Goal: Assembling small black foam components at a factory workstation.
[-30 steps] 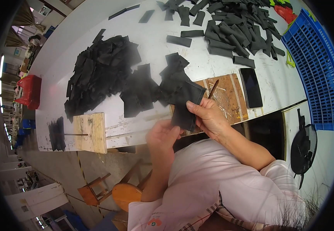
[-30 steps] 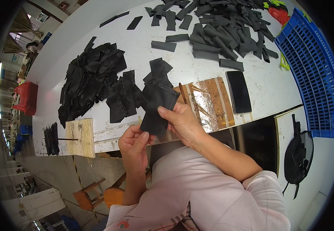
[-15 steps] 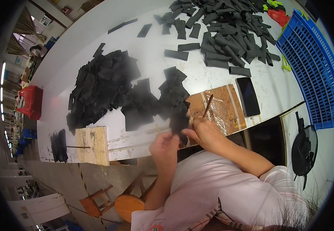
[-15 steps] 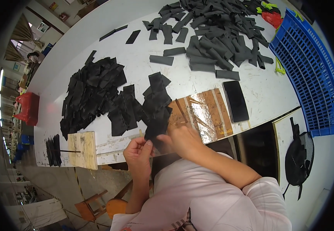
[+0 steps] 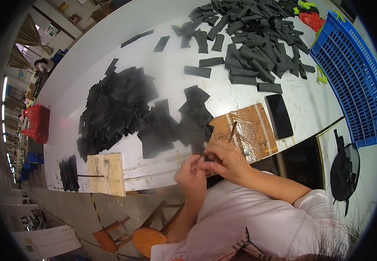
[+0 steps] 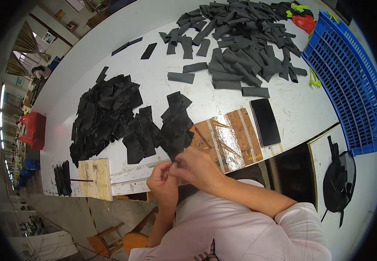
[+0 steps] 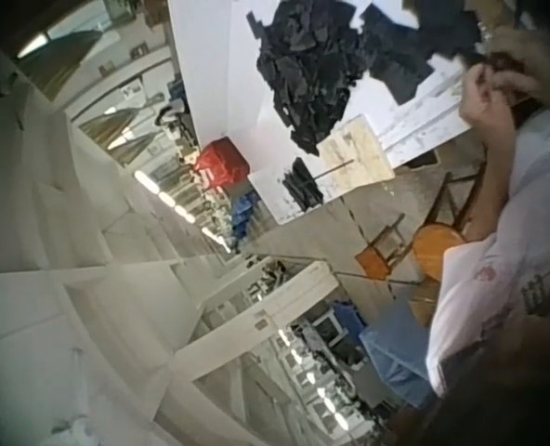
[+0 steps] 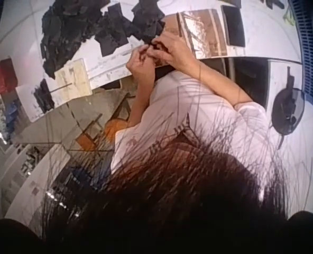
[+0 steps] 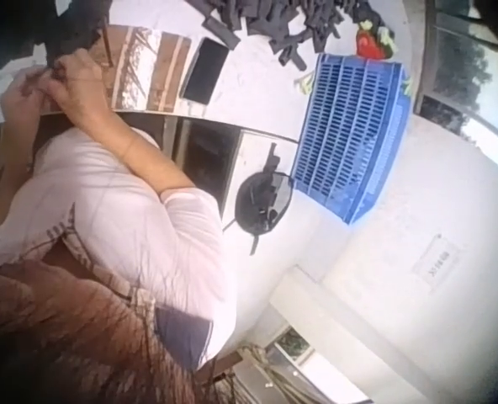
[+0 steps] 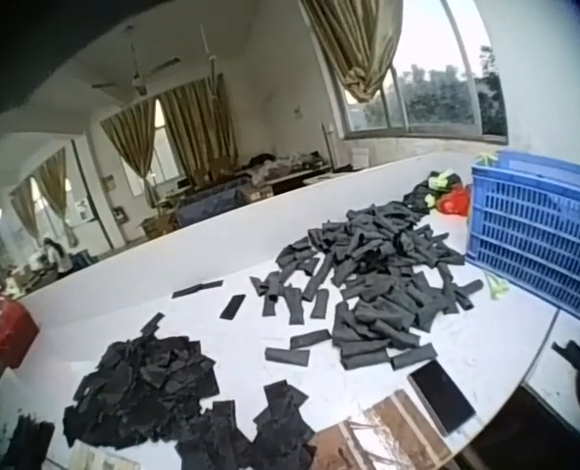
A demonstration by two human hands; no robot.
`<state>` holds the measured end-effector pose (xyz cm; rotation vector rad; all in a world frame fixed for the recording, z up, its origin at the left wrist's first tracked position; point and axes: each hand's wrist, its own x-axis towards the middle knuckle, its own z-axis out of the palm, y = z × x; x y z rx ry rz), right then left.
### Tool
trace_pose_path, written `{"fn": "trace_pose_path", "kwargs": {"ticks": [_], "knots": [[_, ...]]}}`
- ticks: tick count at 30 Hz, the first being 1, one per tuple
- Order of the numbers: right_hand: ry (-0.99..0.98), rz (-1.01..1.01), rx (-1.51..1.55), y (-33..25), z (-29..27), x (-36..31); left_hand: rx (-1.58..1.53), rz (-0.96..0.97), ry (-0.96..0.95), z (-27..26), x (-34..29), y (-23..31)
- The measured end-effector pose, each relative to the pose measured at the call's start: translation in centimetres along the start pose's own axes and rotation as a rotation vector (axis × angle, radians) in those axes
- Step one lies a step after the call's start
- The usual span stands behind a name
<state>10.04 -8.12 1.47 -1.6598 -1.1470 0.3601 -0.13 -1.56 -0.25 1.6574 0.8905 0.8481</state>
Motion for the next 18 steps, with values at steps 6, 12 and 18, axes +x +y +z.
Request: {"fn": "trace_pose_path", "kwargs": {"ticks": [6,12,18], "knots": [[0.035,-0.003,0.026,1.5,0.3,0.0,-0.123,-0.114,-0.072,0.2,0.0,0.1],[0.076,0.207,0.081,0.1,0.1,0.4,-0.07,-0.004,-0.079,0.2,0.0,-0.7],[0.018,-0.142,-0.085,1.6,1.0,0.0,-0.015,0.026,-0.034,0.2,-0.2,-1.3]]}}
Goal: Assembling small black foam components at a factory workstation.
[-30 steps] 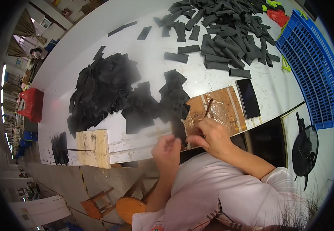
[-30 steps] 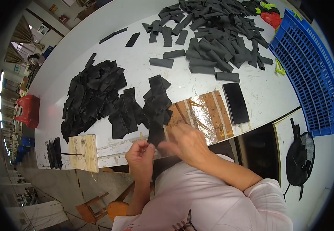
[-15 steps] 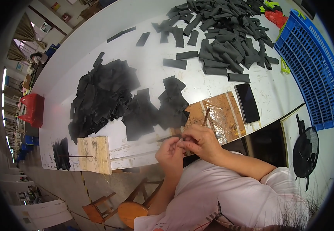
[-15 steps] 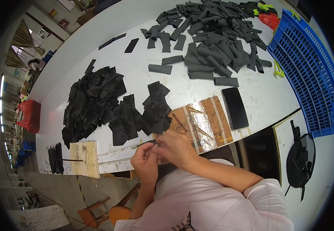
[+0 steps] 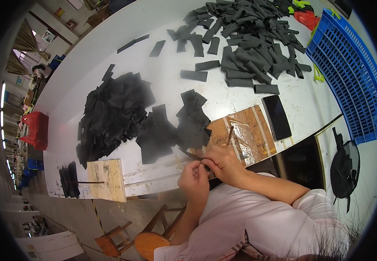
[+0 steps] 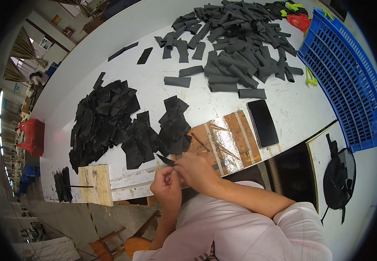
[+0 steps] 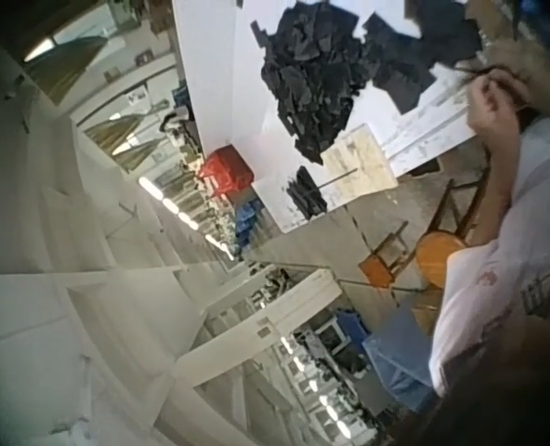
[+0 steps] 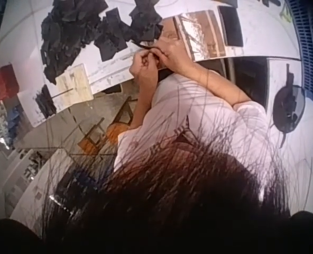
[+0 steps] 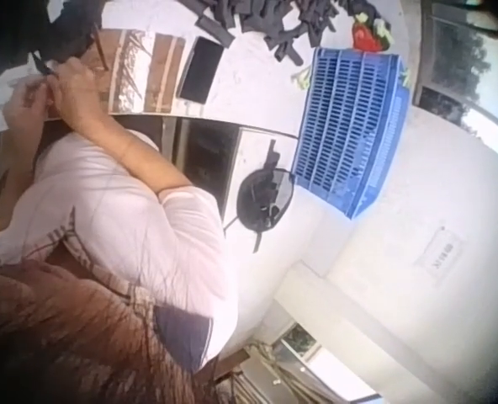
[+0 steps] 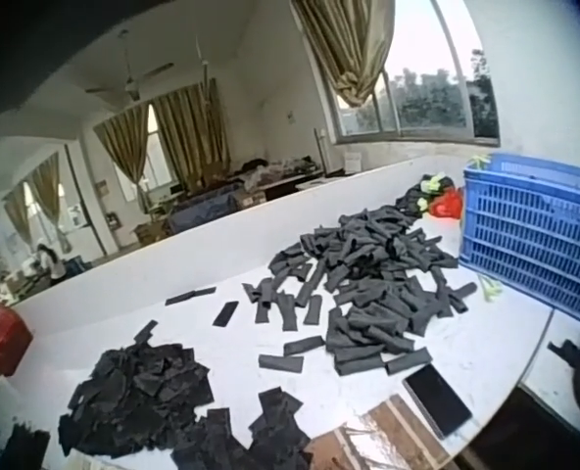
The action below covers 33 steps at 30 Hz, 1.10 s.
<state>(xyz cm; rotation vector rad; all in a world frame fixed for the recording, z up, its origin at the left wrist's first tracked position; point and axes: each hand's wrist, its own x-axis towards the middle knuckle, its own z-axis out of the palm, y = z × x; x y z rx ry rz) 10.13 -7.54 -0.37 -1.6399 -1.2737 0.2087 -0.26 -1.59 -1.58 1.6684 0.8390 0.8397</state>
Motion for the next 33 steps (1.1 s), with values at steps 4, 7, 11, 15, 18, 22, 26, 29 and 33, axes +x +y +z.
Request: {"fn": "trace_pose_path", "kwargs": {"ticks": [4,7,11,15,18,22,26,29,33], "knots": [[0.045,0.131,-0.07,0.3,1.1,-0.6,0.363,0.264,0.136,0.4,0.1,-0.2],[0.068,0.168,-0.107,1.3,1.4,-0.7,-0.18,-0.327,0.153,0.5,0.8,0.7],[-0.009,0.331,0.289,1.5,0.8,-0.5,-0.899,-0.647,-0.146,-2.2,2.4,0.5],[-0.172,0.889,0.978,0.5,-0.7,0.2,-0.93,-0.703,-0.324,-2.8,2.2,0.0],[-0.255,1.076,1.475,0.2,0.1,-0.6,-0.465,-0.406,-0.105,-1.3,1.7,-1.3],[-0.321,0.927,1.309,0.8,0.0,-0.5,-0.236,-0.24,0.054,0.0,1.2,0.9],[-0.225,0.837,1.06,1.3,-0.4,-1.8,-0.733,-0.522,-0.173,-1.4,1.2,1.0],[-0.23,0.742,1.038,0.4,-1.2,-2.4,-0.982,-0.588,-0.369,-2.0,0.9,1.8],[-0.305,0.573,0.913,-1.5,-2.4,-2.5,-1.004,-0.62,-0.567,-3.2,0.4,2.7]]}}
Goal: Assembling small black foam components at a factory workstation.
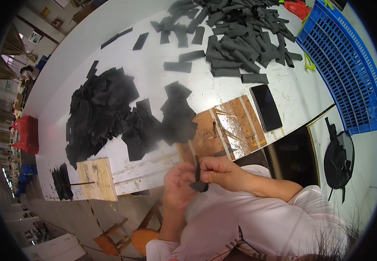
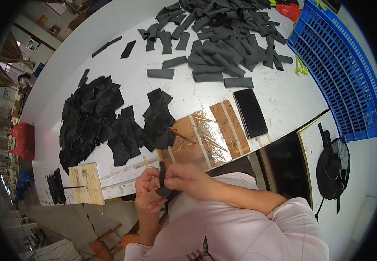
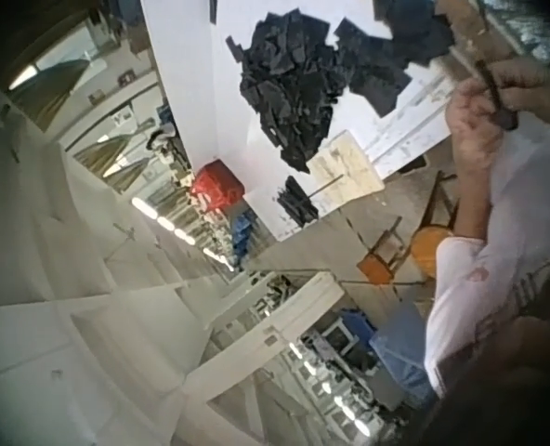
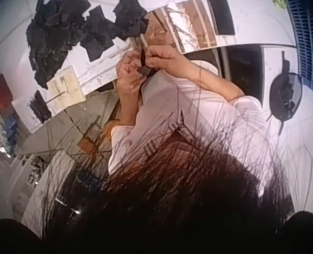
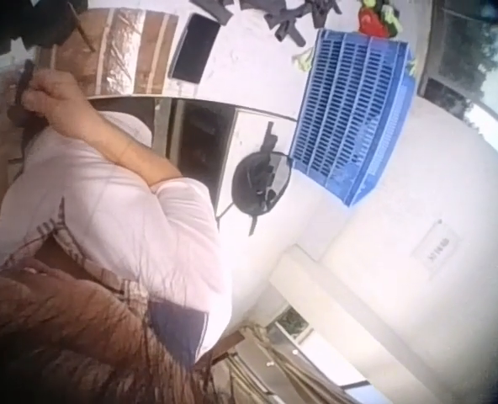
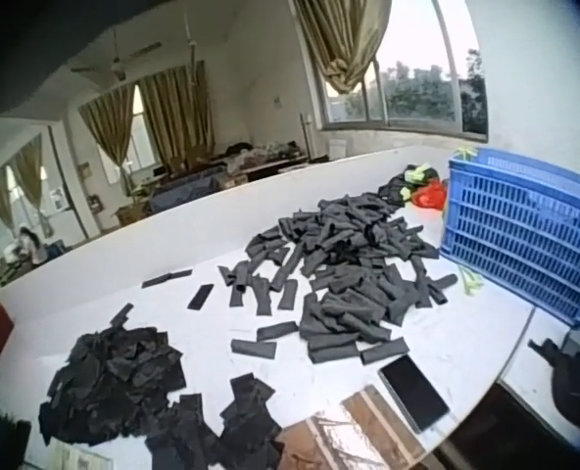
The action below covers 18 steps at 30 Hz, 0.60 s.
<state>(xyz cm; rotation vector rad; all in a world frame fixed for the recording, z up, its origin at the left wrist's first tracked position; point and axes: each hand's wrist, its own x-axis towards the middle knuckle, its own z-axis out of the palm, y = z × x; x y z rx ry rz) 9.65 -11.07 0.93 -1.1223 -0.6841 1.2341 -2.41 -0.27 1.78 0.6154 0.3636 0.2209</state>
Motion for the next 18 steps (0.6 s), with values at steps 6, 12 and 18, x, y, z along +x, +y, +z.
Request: {"fn": "trace_pose_path", "kwargs": {"ticks": [6,12,18], "knots": [[0.135,-0.172,-0.32,-0.8,0.4,0.2,-0.082,0.074,0.321,0.5,0.2,-0.5],[0.219,-0.052,-0.275,-0.1,-0.4,0.5,-0.216,0.12,0.21,-0.5,0.4,-1.2],[0.086,-0.146,-0.164,-0.8,0.6,0.1,-0.295,-0.035,0.169,1.6,0.4,-0.6]]}}
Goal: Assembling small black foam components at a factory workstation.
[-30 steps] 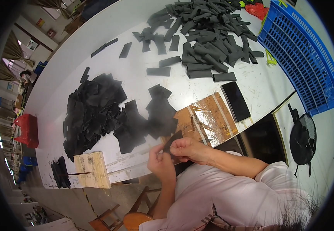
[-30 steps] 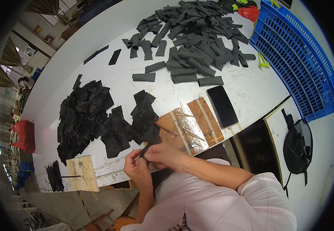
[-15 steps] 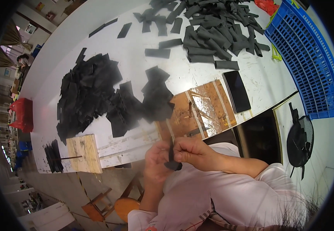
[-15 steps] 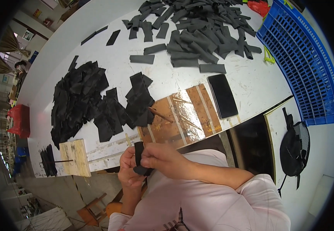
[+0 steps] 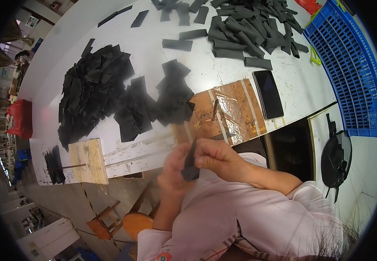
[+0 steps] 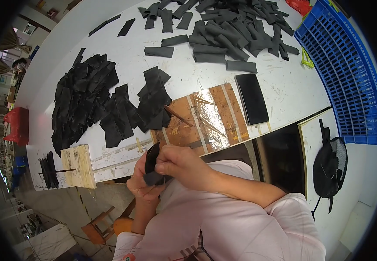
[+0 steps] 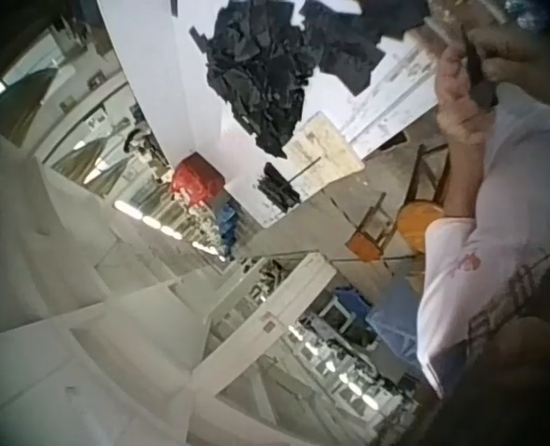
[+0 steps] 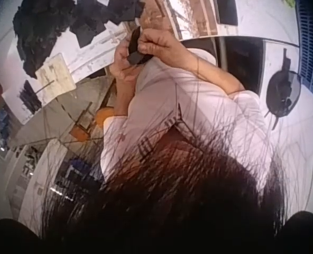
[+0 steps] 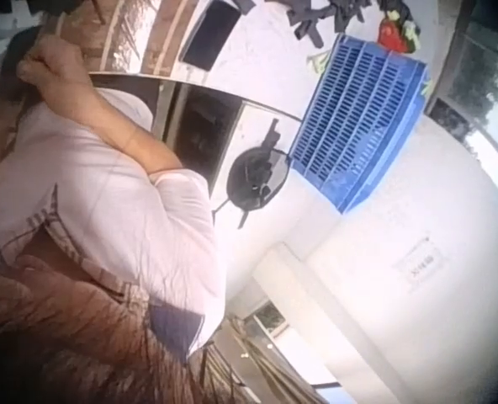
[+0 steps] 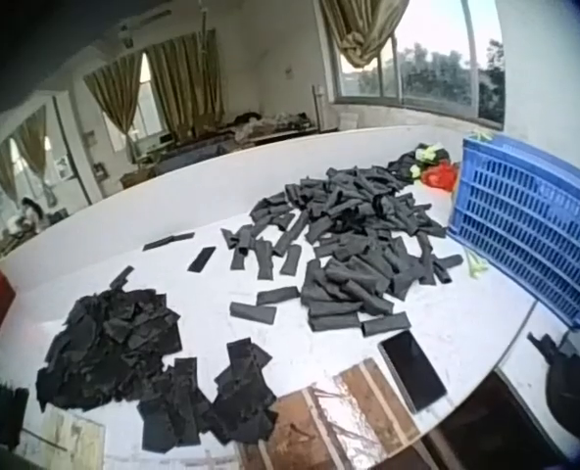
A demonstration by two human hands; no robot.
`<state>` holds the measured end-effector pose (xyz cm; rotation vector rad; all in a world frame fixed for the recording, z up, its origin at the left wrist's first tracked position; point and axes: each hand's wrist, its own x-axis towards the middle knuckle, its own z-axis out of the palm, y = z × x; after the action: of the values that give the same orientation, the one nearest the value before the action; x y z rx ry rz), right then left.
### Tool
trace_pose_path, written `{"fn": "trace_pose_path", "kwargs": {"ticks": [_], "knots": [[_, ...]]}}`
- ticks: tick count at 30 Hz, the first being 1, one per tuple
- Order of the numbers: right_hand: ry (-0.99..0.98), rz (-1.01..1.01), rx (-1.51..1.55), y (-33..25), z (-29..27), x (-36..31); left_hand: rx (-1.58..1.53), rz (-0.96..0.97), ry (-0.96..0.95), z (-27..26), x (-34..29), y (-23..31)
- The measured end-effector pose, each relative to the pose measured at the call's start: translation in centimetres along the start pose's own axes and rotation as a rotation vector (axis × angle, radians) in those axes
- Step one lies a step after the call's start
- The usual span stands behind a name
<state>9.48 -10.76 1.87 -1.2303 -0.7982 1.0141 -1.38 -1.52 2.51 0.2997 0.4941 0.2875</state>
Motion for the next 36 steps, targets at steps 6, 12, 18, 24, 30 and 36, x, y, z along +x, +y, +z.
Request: {"fn": "trace_pose_path", "kwargs": {"ticks": [6,12,18,24,30,36], "knots": [[0.242,-0.317,-0.508,0.7,-0.3,0.7,0.898,0.445,0.353,-0.7,1.2,-1.2],[0.303,-0.445,-0.686,0.7,0.1,0.9,1.132,0.716,0.381,-0.6,2.2,-2.1],[0.397,-0.252,-0.479,2.3,-0.4,1.3,0.444,0.48,0.273,-0.4,2.4,-1.1],[0.203,0.153,0.187,2.0,-0.3,1.5,-0.183,0.129,-0.247,-1.8,2.7,-0.2],[0.192,-0.332,-0.06,3.1,-1.7,3.0,0.346,0.249,-0.124,-0.5,2.3,0.5],[0.186,-0.394,-0.224,0.8,-1.4,2.1,1.066,0.608,0.232,1.3,1.8,-1.4]]}}
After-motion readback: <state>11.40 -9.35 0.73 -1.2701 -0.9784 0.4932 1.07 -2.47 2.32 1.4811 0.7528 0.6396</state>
